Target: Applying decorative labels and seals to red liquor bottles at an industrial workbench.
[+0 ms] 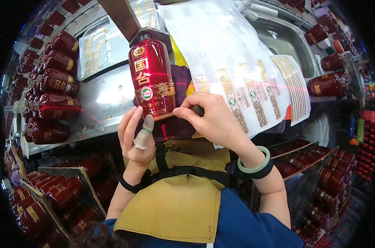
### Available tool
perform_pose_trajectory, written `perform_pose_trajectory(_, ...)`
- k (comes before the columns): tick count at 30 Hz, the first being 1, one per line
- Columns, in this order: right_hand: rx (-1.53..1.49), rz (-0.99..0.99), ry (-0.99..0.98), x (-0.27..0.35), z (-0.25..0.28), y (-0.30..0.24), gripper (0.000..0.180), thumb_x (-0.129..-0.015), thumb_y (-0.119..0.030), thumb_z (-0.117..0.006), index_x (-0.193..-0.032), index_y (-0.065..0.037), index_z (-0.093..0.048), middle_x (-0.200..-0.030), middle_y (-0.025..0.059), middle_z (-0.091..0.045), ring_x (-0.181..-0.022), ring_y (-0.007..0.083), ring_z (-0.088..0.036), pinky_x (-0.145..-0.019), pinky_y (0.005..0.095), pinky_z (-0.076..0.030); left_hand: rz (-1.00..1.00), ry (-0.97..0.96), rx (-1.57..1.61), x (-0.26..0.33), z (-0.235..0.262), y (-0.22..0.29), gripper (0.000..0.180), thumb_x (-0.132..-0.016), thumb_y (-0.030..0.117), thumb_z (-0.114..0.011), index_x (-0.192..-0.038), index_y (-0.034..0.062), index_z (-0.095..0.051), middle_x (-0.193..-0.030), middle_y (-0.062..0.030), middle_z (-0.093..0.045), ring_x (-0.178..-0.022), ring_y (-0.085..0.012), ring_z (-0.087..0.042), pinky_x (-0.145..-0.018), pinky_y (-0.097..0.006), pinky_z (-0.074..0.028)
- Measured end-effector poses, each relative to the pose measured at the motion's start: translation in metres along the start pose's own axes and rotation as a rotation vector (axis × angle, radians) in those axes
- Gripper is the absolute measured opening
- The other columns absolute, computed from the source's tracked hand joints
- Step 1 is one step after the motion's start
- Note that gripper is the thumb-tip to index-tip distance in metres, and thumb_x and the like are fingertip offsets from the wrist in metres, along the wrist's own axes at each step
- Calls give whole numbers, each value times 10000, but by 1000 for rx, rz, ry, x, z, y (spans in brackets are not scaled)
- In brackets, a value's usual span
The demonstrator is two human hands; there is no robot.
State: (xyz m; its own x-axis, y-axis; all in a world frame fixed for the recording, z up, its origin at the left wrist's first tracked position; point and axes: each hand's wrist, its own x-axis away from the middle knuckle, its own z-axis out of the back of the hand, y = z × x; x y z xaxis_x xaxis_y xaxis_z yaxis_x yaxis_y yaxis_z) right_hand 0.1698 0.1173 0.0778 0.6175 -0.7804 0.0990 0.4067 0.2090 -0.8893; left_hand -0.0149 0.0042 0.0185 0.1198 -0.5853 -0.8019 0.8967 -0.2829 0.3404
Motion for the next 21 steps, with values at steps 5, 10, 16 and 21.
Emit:
perform_pose_trajectory(5, 15, 32, 20, -2, -2, 7, 219, -915, -185, -767, -900, 32, -742, -749, 121, -667, -637, 191, -595, -620, 336, -467, -41, 9, -62, -7, -5, 8, 371, -806, -56, -825, -1156, -90, -705, -1182, -159, -727, -1107, -331, -683, -921, -383, -591)
perform_pose_trajectory(10, -39, 34, 26, 0, -5, 2, 209, -912, -175, -767, -887, 30, -738, -725, 117, -646, -620, 183, -580, -609, 334, -458, -15, 51, 75, -7, -7, -3, 252, -795, -47, -830, -1036, -38, -754, -1135, -150, -744, -1057, -332, -712, -832, -390, -621)
perform_pose_trajectory(16, -11, 55, 25, 0, -3, 4, 217, -911, -177, -769, -870, 32, -730, -692, 105, -627, -596, 179, -565, -597, 334, -451, 19, 36, 65, 2, -5, -6, 258, -807, -87, -806, -1053, -40, -747, -1146, -167, -740, -1063, -350, -719, -882, -403, -616)
perform_pose_trajectory(21, -9, 54, 41, -2, -3, 7, 213, -908, -187, -773, -887, 23, -743, -700, 115, -636, -605, 188, -579, -597, 338, -453, -19, 34, -75, -4, -7, 7, 284, -811, -50, -828, -1083, -23, -754, -1190, -144, -727, -1165, -330, -661, -930, -409, -586)
